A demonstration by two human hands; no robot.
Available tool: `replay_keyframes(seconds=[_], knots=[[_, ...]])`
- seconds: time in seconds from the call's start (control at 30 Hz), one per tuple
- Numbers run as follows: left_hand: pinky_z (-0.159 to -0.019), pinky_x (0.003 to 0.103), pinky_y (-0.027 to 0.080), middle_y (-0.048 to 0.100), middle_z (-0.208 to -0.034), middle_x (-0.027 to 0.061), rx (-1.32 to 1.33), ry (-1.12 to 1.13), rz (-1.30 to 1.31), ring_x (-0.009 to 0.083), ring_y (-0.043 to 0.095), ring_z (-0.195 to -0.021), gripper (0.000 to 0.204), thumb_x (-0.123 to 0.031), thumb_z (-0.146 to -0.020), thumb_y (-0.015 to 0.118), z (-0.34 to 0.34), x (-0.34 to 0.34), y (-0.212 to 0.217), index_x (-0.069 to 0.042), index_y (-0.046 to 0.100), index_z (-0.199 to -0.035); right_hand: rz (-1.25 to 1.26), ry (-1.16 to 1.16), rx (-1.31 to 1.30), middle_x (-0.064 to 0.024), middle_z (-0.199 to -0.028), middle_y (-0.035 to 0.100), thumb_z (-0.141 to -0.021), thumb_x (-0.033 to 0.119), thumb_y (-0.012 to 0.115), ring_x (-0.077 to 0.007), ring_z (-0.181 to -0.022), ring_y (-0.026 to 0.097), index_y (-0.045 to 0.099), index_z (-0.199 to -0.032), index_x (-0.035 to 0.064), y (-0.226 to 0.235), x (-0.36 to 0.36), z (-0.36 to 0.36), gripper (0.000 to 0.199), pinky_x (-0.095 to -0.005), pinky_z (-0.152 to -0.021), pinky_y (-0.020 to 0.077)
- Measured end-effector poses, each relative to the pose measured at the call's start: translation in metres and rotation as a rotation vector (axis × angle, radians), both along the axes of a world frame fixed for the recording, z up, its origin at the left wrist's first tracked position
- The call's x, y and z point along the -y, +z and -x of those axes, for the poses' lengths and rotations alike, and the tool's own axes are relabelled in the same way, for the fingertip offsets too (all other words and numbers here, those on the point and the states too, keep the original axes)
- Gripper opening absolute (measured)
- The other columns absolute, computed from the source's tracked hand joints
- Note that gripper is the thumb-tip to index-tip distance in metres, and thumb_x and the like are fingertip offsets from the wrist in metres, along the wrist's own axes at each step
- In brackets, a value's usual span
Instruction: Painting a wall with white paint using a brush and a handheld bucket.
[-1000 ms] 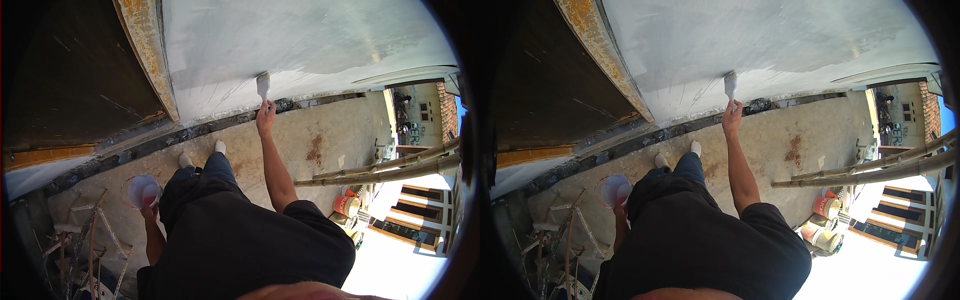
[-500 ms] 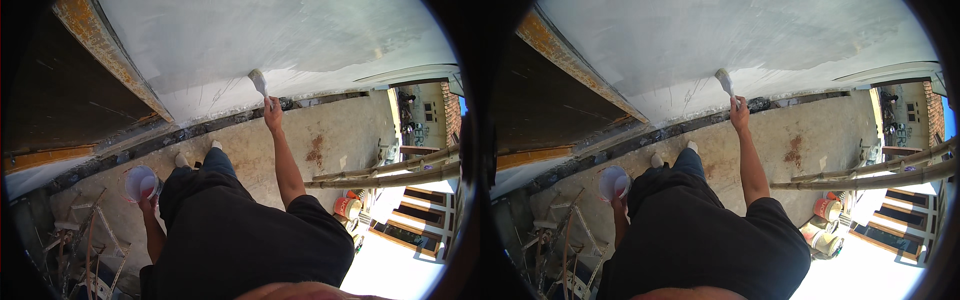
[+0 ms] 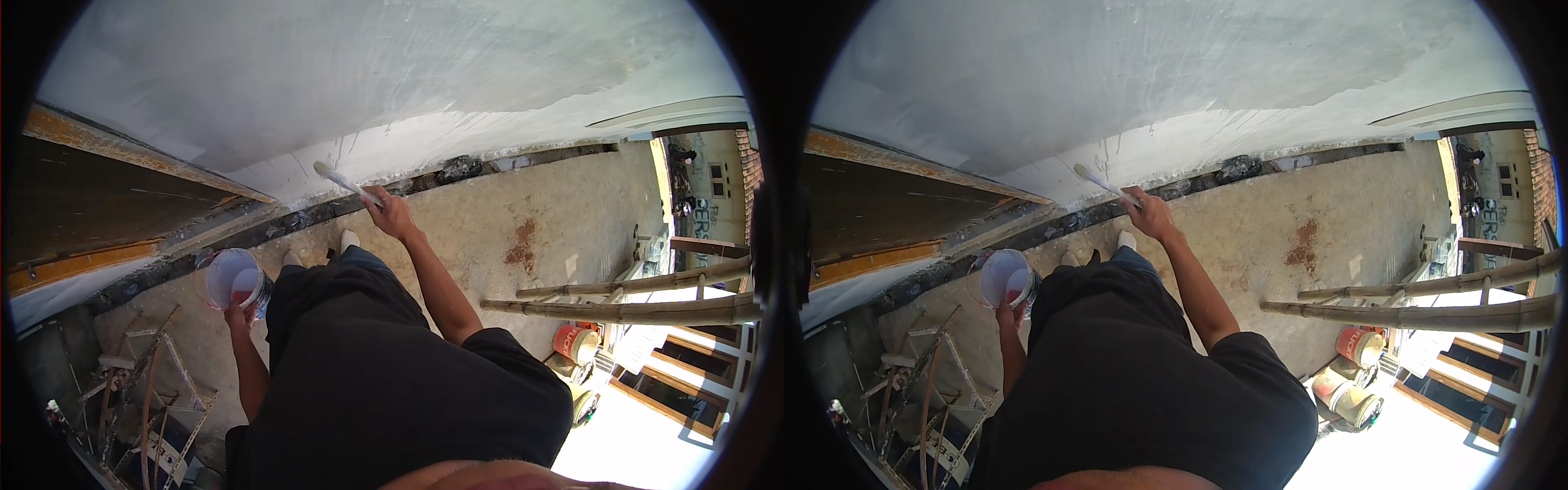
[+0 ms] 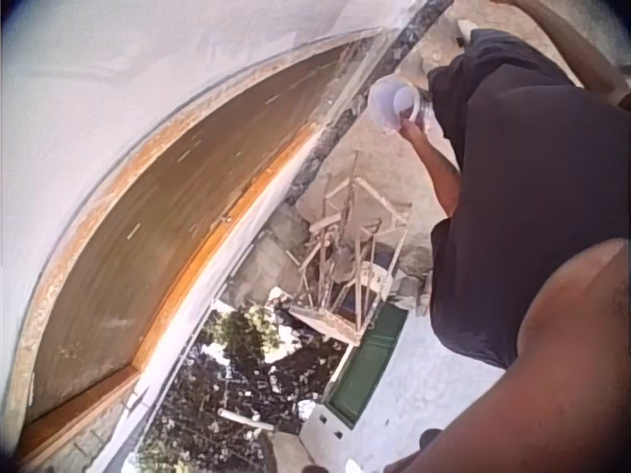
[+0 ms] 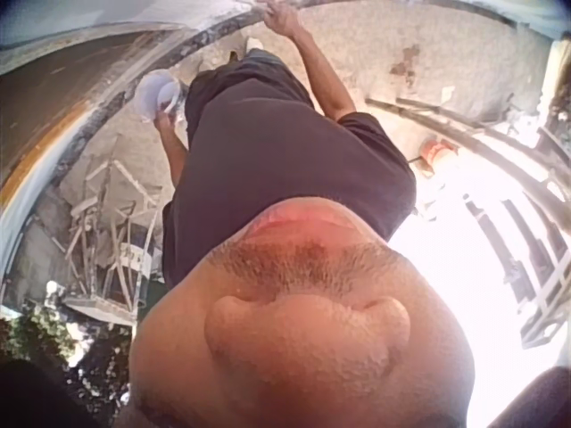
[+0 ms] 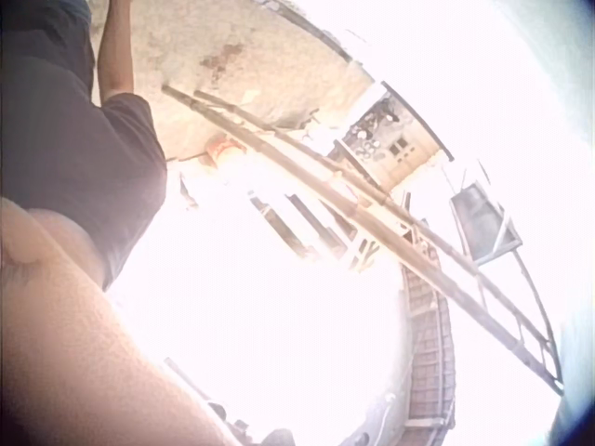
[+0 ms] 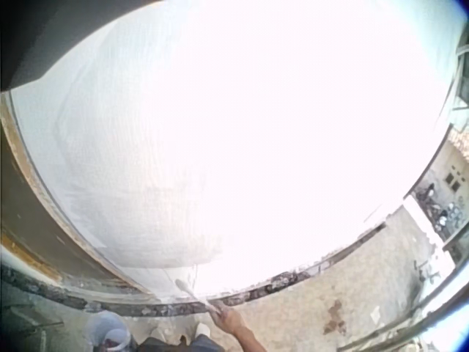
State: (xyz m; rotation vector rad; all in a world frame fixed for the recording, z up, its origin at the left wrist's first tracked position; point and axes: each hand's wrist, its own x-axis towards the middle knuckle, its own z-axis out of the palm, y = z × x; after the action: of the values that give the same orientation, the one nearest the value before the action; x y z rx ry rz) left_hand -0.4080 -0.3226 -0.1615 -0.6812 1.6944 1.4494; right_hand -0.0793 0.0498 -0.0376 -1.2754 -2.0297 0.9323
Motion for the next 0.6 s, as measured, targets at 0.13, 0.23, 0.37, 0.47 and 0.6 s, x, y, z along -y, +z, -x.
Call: replay_keyframes(seconds=[0.13, 0.23, 0.37, 0.47, 0.6], knots=[[-0.060, 0.034, 0.062, 0.065, -0.095, 0.0225, -0.011, -0.071, -0.057, 0.0337, 0.070, -0.073, 0.057, -0.029, -0.087, 0.058, -0.006, -0.016, 0.011, 0.000, 0.041, -0.133, -0.009, -0.016, 0.013, -0.0186, -0.065, 0.062, -0.095, 0.029, 0.060, -0.0323, -0.057, 0.063, 0.058, -0.111, 0.0084, 0.000, -0.039, -0.040, 0.026, -0.0384, -0.053, 0.0453], [-0.064, 0.036, 0.063, 0.065, -0.096, 0.0273, -0.099, -0.167, 0.043, 0.0349, 0.070, -0.082, 0.052, -0.030, -0.095, 0.043, -0.015, -0.038, 0.039, 0.000, 0.030, -0.136, -0.160, -0.427, 0.011, -0.0141, -0.066, 0.062, -0.095, 0.028, 0.060, -0.0219, -0.055, 0.059, 0.059, -0.107, 0.0002, 0.012, -0.098, -0.110, 0.030, -0.0359, -0.052, 0.0451], [-0.065, 0.035, 0.063, 0.065, -0.096, 0.0292, -0.131, -0.271, 0.052, 0.0352, 0.071, -0.082, 0.056, -0.031, -0.096, 0.043, -0.021, -0.059, 0.073, -0.001, 0.024, -0.139, -0.289, -0.743, -0.050, -0.0209, -0.082, 0.064, -0.097, 0.032, 0.057, -0.0278, -0.067, 0.061, 0.058, -0.106, -0.0010, 0.001, -0.119, -0.140, 0.034, -0.0398, -0.059, 0.0459], [-0.050, 0.030, 0.059, 0.068, -0.086, 0.0225, -0.165, -0.247, 0.117, 0.0292, 0.071, -0.065, 0.066, -0.046, -0.089, 0.062, -0.020, -0.065, 0.081, -0.006, 0.039, -0.137, -0.186, -0.757, -0.102, -0.0228, -0.075, 0.063, -0.097, 0.034, 0.055, -0.0359, -0.065, 0.062, 0.054, -0.107, -0.0002, 0.007, -0.101, -0.094, 0.035, -0.0439, -0.059, 0.0457], [-0.045, 0.028, 0.057, 0.068, -0.078, 0.0201, -0.261, -0.379, 0.158, 0.0256, 0.070, -0.058, 0.072, -0.054, -0.086, 0.064, -0.018, -0.080, 0.090, -0.005, 0.044, -0.134, 0.125, -0.304, -0.110, -0.0231, -0.068, 0.062, -0.096, 0.034, 0.057, -0.0375, -0.061, 0.063, 0.057, -0.108, 0.0039, 0.017, -0.030, -0.018, 0.032, -0.0418, -0.057, 0.0468]])
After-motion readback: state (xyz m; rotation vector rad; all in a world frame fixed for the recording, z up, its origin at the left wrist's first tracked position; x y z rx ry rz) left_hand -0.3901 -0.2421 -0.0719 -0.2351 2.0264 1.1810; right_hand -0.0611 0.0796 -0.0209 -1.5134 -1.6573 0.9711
